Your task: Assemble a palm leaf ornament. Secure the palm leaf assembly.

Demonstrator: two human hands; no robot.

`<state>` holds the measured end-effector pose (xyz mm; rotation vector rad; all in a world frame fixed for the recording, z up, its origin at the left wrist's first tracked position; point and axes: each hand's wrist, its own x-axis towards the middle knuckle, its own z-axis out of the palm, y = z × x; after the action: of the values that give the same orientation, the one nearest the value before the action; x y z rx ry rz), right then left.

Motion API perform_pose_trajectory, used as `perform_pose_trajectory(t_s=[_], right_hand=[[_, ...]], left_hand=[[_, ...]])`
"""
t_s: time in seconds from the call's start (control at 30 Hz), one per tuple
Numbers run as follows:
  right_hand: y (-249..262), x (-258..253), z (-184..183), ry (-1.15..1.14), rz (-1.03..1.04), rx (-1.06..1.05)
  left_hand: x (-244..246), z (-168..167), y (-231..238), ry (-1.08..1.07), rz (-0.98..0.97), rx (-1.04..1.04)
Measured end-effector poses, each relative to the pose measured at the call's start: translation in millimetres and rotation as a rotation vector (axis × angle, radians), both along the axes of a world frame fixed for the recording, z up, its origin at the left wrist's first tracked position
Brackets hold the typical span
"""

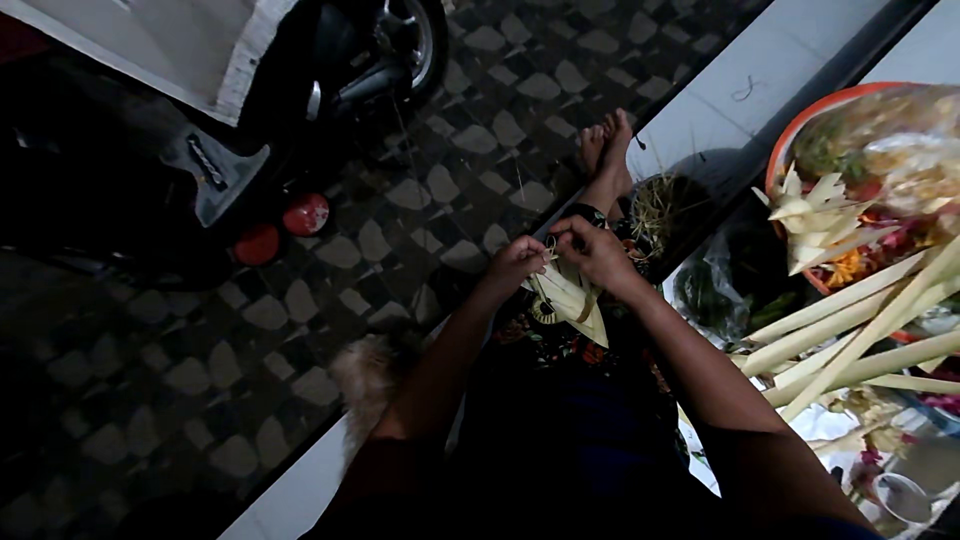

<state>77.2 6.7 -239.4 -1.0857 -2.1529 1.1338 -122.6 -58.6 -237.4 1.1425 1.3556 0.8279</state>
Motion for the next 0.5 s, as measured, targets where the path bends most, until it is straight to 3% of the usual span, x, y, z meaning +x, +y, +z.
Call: perform_pose_trajectory(t_s=[0.27,0.5], right_hand=[[1,7,-1,0.012,-0.061,-0.067],[5,10,-10,0.194,-0.244,-0.157]], left_hand=[[-2,0,-3,-0.17,0.02,-0.052],[-8,-9,-3,-0.254,-0.08,0.004]])
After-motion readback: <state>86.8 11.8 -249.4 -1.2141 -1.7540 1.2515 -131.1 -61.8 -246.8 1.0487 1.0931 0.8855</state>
